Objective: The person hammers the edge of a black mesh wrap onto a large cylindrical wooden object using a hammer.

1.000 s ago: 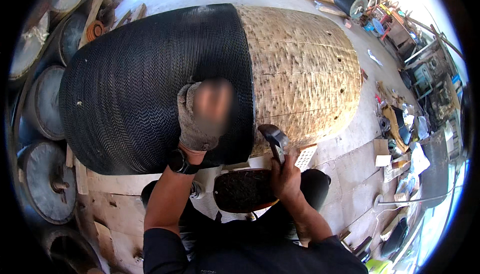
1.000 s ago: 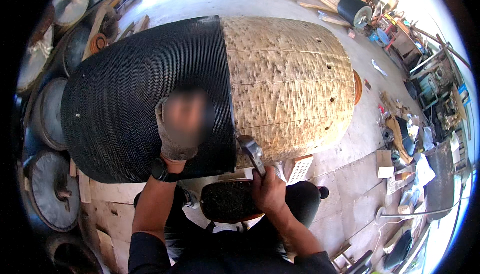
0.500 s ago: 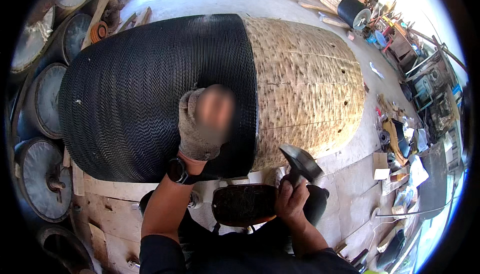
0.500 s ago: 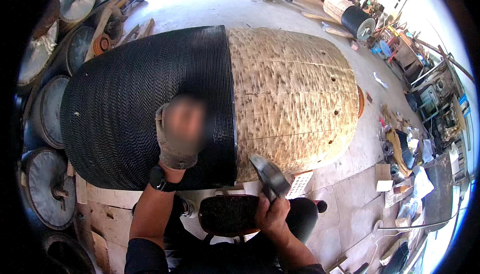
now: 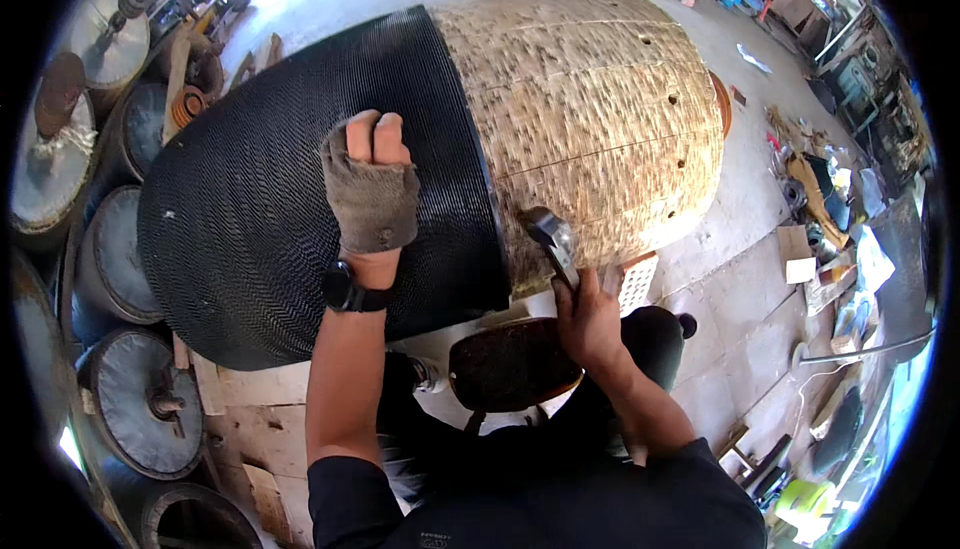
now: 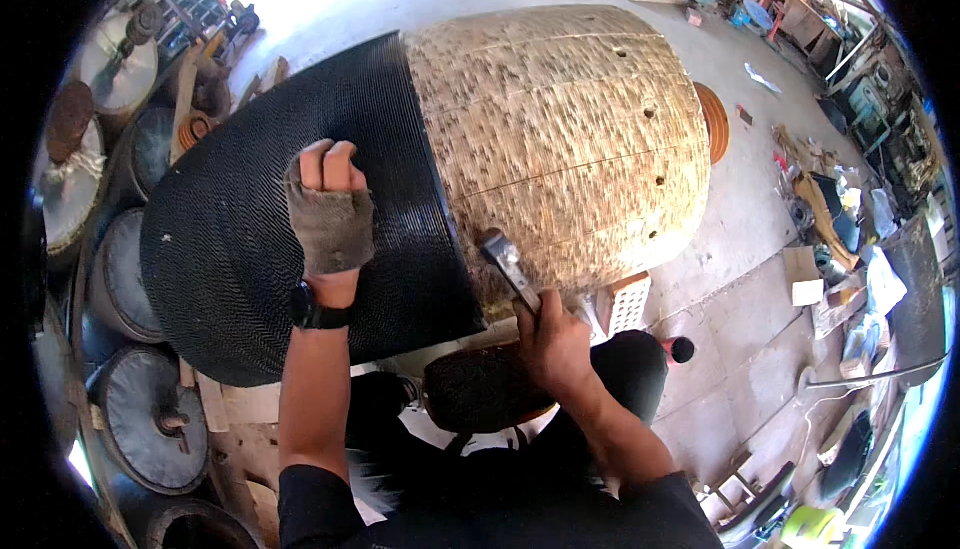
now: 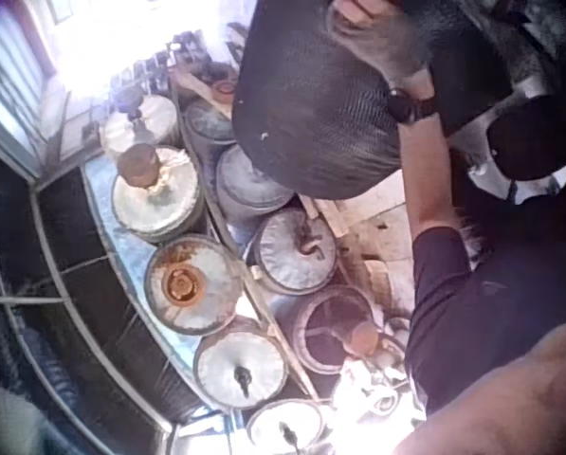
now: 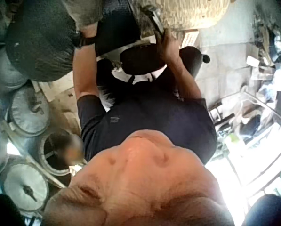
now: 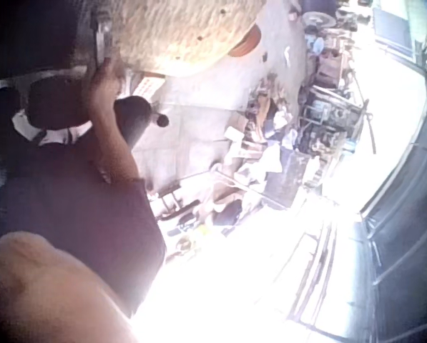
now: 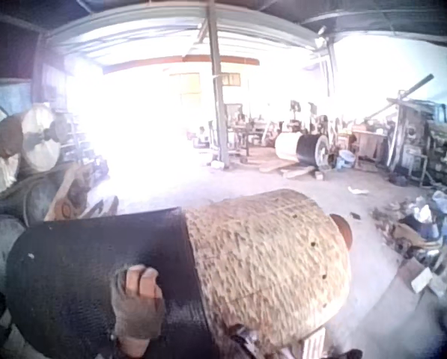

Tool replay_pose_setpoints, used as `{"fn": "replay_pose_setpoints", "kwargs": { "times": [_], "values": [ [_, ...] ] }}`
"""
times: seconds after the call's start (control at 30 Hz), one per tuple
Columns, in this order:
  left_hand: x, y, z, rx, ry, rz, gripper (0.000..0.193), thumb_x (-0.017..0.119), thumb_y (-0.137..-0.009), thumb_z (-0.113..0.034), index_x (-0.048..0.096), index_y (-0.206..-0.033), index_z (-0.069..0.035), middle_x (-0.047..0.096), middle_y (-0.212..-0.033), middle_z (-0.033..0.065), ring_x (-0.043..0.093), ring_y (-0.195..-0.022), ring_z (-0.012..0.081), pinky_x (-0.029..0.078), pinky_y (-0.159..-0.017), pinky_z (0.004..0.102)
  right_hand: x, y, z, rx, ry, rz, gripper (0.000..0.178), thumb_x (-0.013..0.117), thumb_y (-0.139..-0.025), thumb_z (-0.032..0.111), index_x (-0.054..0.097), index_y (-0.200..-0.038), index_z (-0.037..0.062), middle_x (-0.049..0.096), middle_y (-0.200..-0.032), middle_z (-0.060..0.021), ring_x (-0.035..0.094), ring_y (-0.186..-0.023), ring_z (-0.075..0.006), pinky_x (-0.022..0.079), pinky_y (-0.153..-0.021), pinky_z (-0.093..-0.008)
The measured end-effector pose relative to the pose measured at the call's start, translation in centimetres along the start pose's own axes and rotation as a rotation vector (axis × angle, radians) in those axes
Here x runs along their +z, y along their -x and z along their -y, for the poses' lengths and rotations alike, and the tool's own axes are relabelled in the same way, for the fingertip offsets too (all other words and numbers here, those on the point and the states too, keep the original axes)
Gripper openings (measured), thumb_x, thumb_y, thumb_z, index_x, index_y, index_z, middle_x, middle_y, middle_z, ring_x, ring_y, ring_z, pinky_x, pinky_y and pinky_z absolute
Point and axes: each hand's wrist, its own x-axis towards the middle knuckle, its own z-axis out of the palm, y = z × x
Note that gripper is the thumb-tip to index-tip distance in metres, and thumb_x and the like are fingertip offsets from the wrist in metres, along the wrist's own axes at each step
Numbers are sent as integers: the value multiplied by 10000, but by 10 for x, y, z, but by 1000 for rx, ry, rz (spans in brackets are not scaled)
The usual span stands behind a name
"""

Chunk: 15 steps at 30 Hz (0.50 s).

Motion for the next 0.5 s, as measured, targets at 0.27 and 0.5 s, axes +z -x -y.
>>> {"fn": "replay_pose_setpoints", "kwargs": {
  "times": [0.27,0.5],
  "values": [
    [-40,98,-100,-88,662,75,299,643,-900,-67,572,-1189,-29,662,-941,130,638,-815,307,497,-849,443,-11,35,-10,36,-172,16,249,639,-955,194,472,-912,14,601,-691,-267,616,-677,-491,469,-550,-529],
    [-45,95,-107,-206,615,196,355,657,-857,-11,579,-1202,-44,660,-940,113,643,-835,291,497,-850,433,-20,40,-12,102,-181,73,240,642,-957,195,489,-946,11,608,-720,-266,624,-706,-486,483,-570,-513]
  ]
}}
